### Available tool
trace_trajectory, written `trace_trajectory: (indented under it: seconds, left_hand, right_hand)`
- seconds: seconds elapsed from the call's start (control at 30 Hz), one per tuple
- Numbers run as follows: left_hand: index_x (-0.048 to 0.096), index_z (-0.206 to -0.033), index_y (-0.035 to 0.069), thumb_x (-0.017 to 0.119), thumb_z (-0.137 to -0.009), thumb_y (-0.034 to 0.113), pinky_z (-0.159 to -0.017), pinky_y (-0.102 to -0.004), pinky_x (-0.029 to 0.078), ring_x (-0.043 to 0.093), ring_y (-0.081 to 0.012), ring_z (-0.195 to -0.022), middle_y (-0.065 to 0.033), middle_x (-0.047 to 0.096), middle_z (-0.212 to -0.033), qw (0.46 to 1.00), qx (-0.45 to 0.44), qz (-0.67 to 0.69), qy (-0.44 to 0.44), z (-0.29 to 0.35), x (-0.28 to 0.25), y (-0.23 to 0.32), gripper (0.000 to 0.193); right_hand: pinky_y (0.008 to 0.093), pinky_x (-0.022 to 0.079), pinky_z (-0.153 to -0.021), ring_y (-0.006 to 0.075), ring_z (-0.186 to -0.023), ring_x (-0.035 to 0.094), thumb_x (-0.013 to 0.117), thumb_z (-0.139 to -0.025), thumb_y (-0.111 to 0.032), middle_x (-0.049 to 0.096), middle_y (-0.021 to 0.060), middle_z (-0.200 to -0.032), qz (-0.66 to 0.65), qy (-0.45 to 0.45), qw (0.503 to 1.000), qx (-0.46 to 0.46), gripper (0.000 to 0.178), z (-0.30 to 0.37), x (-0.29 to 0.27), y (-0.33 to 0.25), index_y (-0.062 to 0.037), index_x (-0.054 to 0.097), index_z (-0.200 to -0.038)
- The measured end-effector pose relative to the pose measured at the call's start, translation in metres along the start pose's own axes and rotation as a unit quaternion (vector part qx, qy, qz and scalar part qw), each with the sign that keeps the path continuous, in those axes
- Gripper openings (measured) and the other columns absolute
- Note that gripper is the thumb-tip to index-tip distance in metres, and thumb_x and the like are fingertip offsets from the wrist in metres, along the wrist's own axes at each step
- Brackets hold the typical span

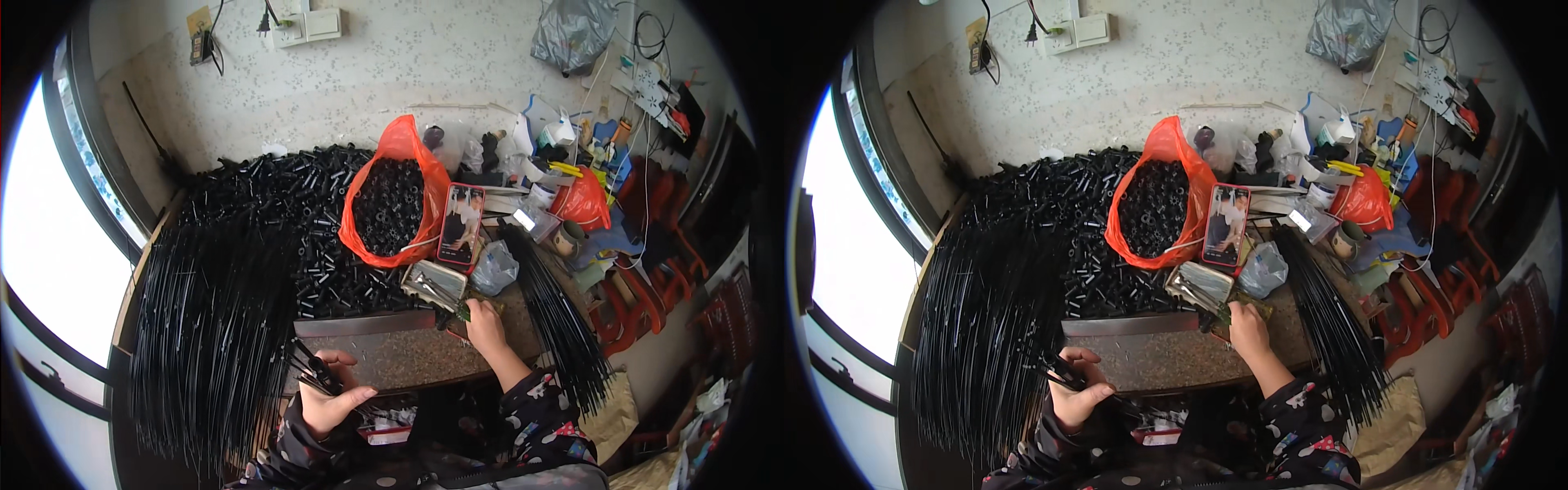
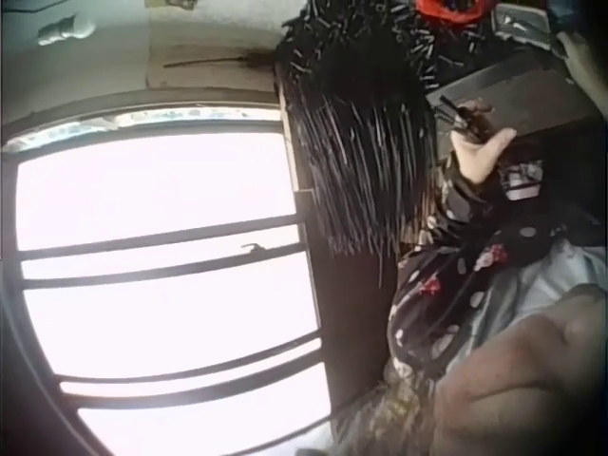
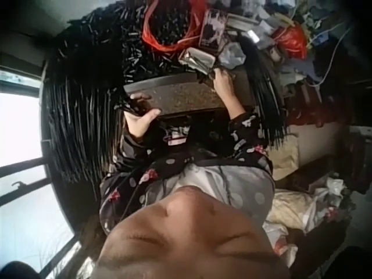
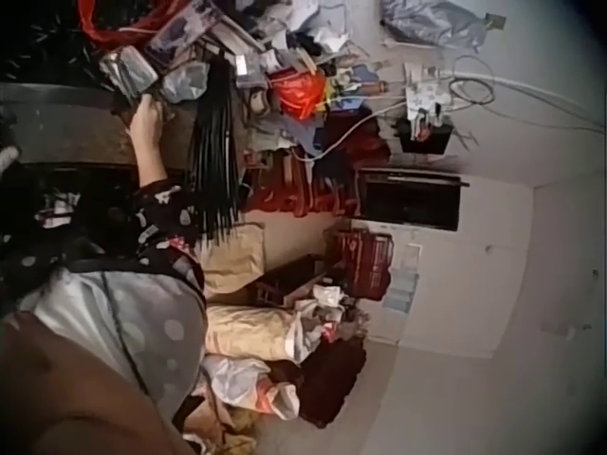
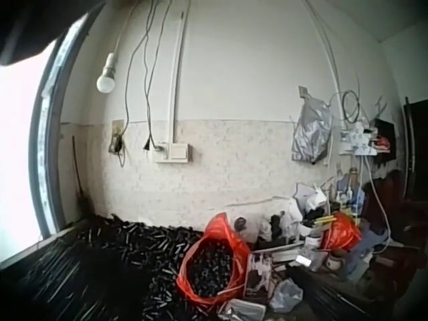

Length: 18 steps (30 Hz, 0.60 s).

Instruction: Assembling black fiber bundles into small components using a crimping tool.

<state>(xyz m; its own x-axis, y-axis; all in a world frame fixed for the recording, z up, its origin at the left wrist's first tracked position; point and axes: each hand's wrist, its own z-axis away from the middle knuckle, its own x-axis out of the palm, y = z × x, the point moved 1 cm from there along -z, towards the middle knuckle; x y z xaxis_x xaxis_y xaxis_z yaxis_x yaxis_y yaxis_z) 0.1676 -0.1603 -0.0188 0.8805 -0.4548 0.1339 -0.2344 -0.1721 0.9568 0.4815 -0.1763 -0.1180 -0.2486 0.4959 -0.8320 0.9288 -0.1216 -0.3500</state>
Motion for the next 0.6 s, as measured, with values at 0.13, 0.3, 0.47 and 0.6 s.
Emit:
trace_trajectory:
  seconds: [0.13, 0.3, 0.47, 0.6]
  left_hand:
    - [0.053, -0.090, 0.000, 0.079, -0.062, 0.004, -0.049, -0.0180, 0.033, 0.044, -0.0033, -0.053, 0.0034, 0.051, -0.059, 0.999, -0.018, 0.023, -0.034, 0.002, 0.006, 0.000, 0.038]
    - [0.056, -0.103, -0.001, 0.077, -0.064, 0.003, -0.051, -0.0174, 0.034, 0.045, -0.0014, -0.056, 0.0047, 0.051, -0.062, 0.992, -0.041, -0.062, -0.102, -0.001, 0.025, 0.021, 0.045]
    - [0.046, -0.119, -0.004, 0.079, -0.065, 0.009, -0.059, -0.0162, 0.039, 0.049, -0.0005, -0.063, 0.0049, 0.054, -0.066, 0.997, 0.008, -0.004, -0.079, 0.005, 0.048, 0.030, 0.064]
    - [0.045, -0.120, -0.005, 0.079, -0.066, 0.011, -0.064, -0.0171, 0.042, 0.052, -0.0017, -0.068, 0.0035, 0.058, -0.070, 0.997, 0.003, 0.014, -0.071, 0.020, 0.042, 0.036, 0.066]
  right_hand:
    - [0.0405, 0.046, -0.064, 0.0333, -0.073, 0.057, 0.065, -0.074, -0.009, 0.058, 0.0181, -0.079, -0.032, 0.084, 0.994, 0.066, 0.027, 0.003, 0.003, 0.016, -0.0005, 0.049, -0.093]
    - [0.0236, 0.044, -0.055, 0.0112, -0.061, 0.054, 0.067, -0.076, -0.005, 0.057, 0.0043, -0.073, -0.630, -0.002, 0.754, 0.186, 0.021, 0.011, -0.046, -0.096, -0.0027, 0.049, -0.088]
    - [0.0198, 0.040, -0.051, 0.0080, -0.060, 0.051, 0.060, -0.075, 0.004, 0.055, 0.0036, -0.076, -0.756, -0.077, 0.627, 0.171, 0.021, 0.050, -0.094, -0.186, -0.0043, 0.047, -0.090]
    - [0.0149, 0.034, -0.049, 0.0040, -0.060, 0.047, 0.058, -0.075, 0.003, 0.054, 0.0013, -0.077, -0.725, -0.007, 0.672, 0.151, 0.020, 0.064, -0.099, -0.209, -0.0049, 0.047, -0.090]
